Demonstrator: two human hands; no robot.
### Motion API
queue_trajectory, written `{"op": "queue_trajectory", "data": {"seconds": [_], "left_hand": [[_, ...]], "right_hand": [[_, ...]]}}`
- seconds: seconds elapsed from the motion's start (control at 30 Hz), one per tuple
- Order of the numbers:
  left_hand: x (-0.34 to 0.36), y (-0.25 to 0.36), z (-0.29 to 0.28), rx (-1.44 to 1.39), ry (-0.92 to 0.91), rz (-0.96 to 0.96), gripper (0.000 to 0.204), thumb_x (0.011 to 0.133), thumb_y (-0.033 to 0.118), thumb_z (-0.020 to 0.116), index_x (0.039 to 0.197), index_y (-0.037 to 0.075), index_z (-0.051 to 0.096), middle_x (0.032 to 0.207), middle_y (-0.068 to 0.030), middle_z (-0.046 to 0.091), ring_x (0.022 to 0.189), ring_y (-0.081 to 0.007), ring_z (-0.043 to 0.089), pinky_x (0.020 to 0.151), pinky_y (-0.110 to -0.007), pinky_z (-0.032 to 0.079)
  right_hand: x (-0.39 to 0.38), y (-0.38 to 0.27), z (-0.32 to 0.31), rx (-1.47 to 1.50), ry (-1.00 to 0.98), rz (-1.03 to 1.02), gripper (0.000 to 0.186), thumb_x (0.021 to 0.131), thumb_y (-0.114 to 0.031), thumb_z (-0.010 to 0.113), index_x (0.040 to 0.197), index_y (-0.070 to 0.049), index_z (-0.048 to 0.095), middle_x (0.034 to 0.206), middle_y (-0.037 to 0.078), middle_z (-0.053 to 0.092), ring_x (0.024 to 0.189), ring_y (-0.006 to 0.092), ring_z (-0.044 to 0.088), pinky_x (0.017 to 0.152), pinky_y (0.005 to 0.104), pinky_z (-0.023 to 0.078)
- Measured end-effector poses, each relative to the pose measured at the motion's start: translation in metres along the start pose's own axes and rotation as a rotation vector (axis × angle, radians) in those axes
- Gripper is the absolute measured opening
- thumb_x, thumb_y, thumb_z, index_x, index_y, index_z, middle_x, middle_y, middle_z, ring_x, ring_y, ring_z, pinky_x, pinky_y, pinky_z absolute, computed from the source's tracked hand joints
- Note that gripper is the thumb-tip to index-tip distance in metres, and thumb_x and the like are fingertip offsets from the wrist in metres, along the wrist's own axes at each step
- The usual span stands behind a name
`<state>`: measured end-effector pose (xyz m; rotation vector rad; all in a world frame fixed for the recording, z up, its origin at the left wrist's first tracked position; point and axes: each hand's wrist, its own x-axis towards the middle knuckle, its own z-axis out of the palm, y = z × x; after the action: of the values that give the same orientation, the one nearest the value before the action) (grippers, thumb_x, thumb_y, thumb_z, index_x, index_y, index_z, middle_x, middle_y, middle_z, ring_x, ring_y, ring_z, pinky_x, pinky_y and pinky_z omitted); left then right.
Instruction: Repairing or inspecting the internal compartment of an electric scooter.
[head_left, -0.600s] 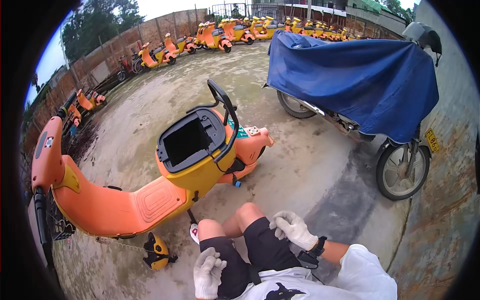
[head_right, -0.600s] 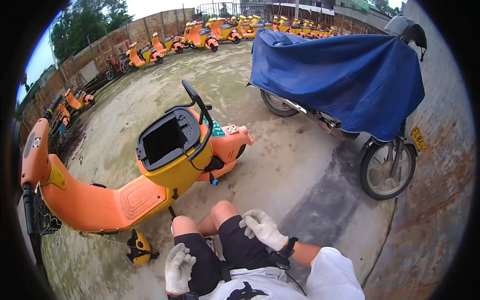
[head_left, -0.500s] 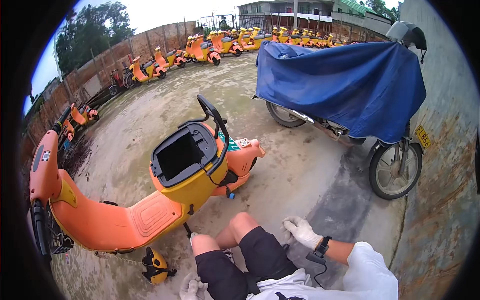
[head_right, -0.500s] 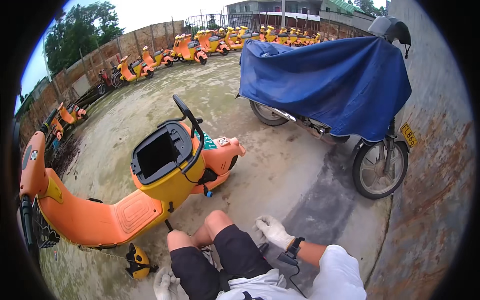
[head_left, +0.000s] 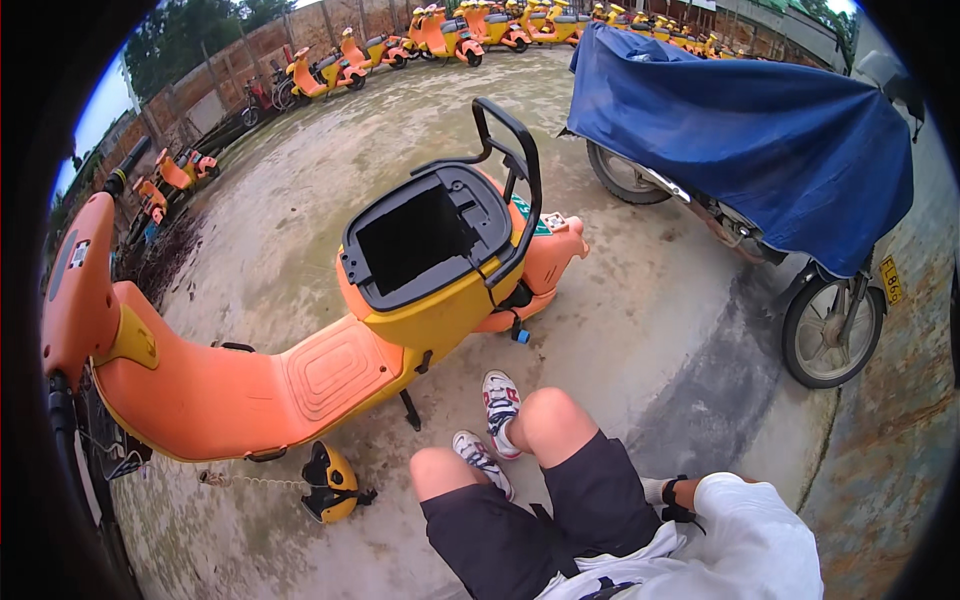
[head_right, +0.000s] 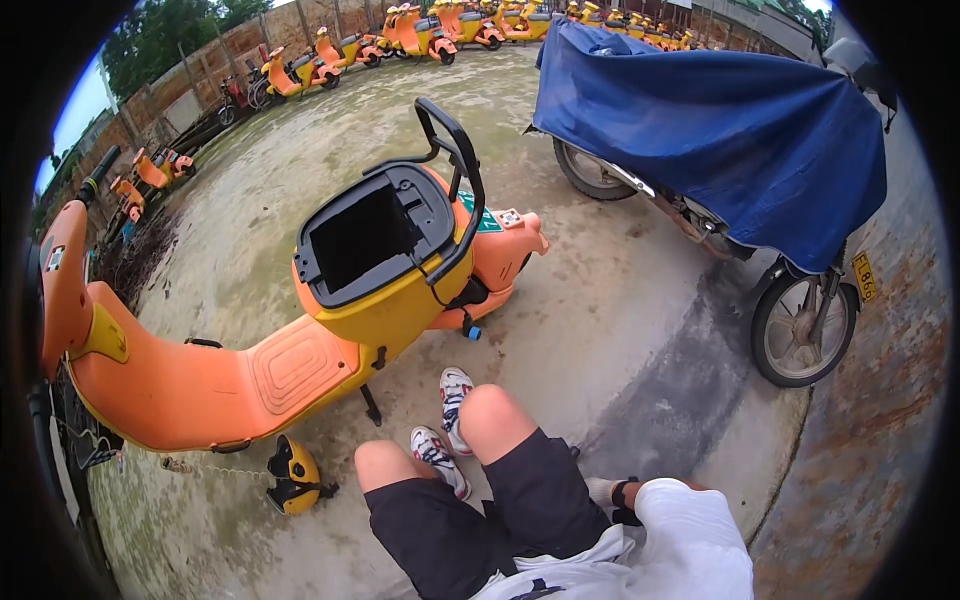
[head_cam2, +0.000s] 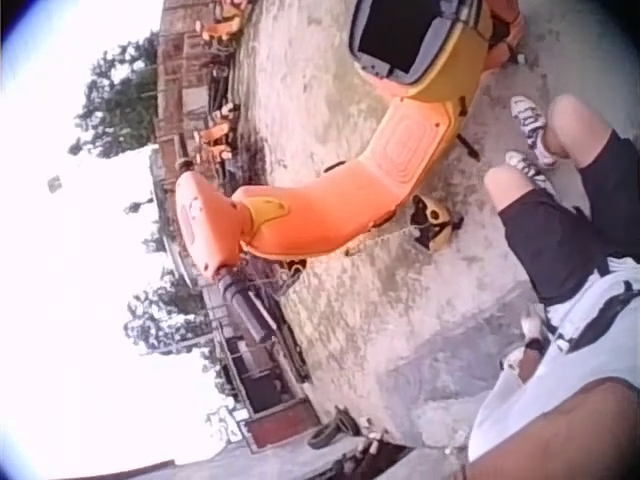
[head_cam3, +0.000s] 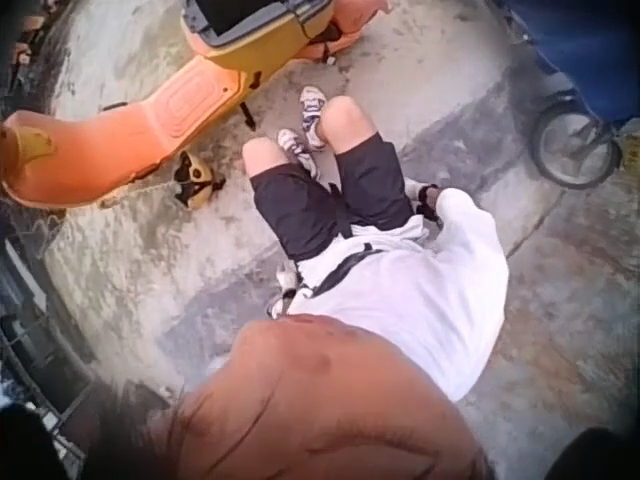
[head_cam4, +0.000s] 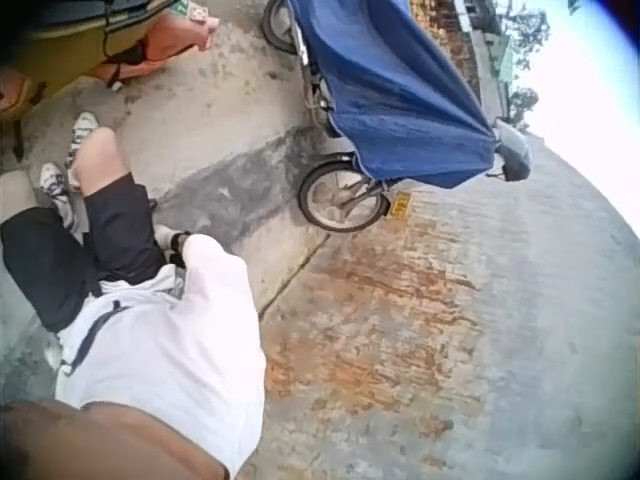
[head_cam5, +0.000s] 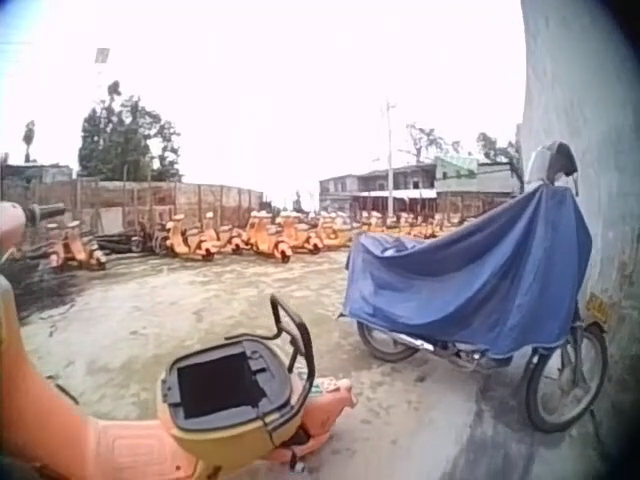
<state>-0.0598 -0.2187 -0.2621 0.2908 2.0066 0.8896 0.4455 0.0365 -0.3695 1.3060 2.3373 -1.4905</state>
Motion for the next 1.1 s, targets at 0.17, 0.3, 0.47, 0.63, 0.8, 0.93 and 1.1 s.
{"op": "queue_trajectory", "data": {"seconds": [0.17,0.3,0.47,0.63,0.8,0.93,1.1], "left_hand": [[-0.011,0.029,-0.02,-0.185,0.037,-0.463,0.032,0.099,0.033,0.058,0.092,0.003,0.069,0.078,-0.0154,0.069,0.062,-0.0318,0.063,0.059,-0.045,0.051],[0.034,0.057,-0.001,-0.296,0.087,-0.485,0.027,0.101,0.026,0.058,0.102,0.001,0.067,0.085,-0.0154,0.07,0.068,-0.03,0.065,0.063,-0.044,0.054],[0.036,0.082,0.027,-0.483,0.103,-0.458,0.024,0.102,0.018,0.057,0.114,-0.001,0.065,0.094,-0.0154,0.072,0.077,-0.0277,0.069,0.07,-0.044,0.058],[0.066,0.098,0.062,-0.232,0.092,-0.259,0.027,0.105,0.016,0.053,0.117,-0.005,0.065,0.1,-0.0146,0.073,0.084,-0.0261,0.07,0.075,-0.04,0.059],[0.085,0.097,0.054,0.232,-0.066,0.209,0.026,0.102,0.013,0.054,0.112,-0.005,0.069,0.096,-0.015,0.075,0.086,-0.0239,0.07,0.081,-0.035,0.056],[0.061,0.168,0.065,0.138,-0.045,0.148,0.027,0.104,0.016,0.054,0.114,-0.006,0.066,0.077,-0.0106,0.069,0.069,-0.0185,0.069,0.064,-0.032,0.057],[0.067,0.207,0.048,-0.147,-0.044,0.056,0.031,0.104,0.02,0.057,0.113,-0.008,0.065,0.068,-0.0064,0.061,0.052,-0.0185,0.063,0.052,-0.032,0.055]], "right_hand": [[-0.021,-0.019,0.03,0.178,-0.2,0.049,0.047,0.095,-0.038,0.061,0.127,-0.004,0.063,0.12,0.022,0.07,0.109,0.0367,0.066,0.099,0.0423,0.048],[-0.026,0.004,0.009,0.182,-0.237,0.109,0.047,0.096,-0.039,0.061,0.125,-0.003,0.064,0.118,0.022,0.071,0.107,0.0363,0.067,0.098,0.0425,0.049],[-0.142,0.053,-0.101,0.117,-0.224,0.18,0.046,0.097,-0.04,0.06,0.123,-0.002,0.065,0.116,0.021,0.072,0.105,0.0358,0.068,0.096,0.0427,0.05],[-0.077,0.054,-0.137,0.062,-0.11,0.156,0.046,0.097,-0.041,0.059,0.12,-0.002,0.066,0.113,0.021,0.072,0.103,0.0353,0.069,0.094,0.0429,0.051],[-0.066,0.02,-0.123,0.01,-0.002,0.138,0.047,0.098,-0.042,0.058,0.118,-0.001,0.067,0.111,0.02,0.073,0.101,0.0348,0.069,0.092,0.0431,0.052],[0.023,-0.053,-0.118,-0.016,0.115,0.177,0.048,0.099,-0.043,0.057,0.116,0.0,0.068,0.109,0.02,0.074,0.099,0.0344,0.07,0.091,0.0433,0.052],[-0.001,-0.085,-0.132,0.385,0.396,0.497,0.055,0.103,-0.05,0.048,0.109,0.0,0.07,0.102,0.018,0.075,0.094,0.0325,0.072,0.085,0.0457,0.054]]}}
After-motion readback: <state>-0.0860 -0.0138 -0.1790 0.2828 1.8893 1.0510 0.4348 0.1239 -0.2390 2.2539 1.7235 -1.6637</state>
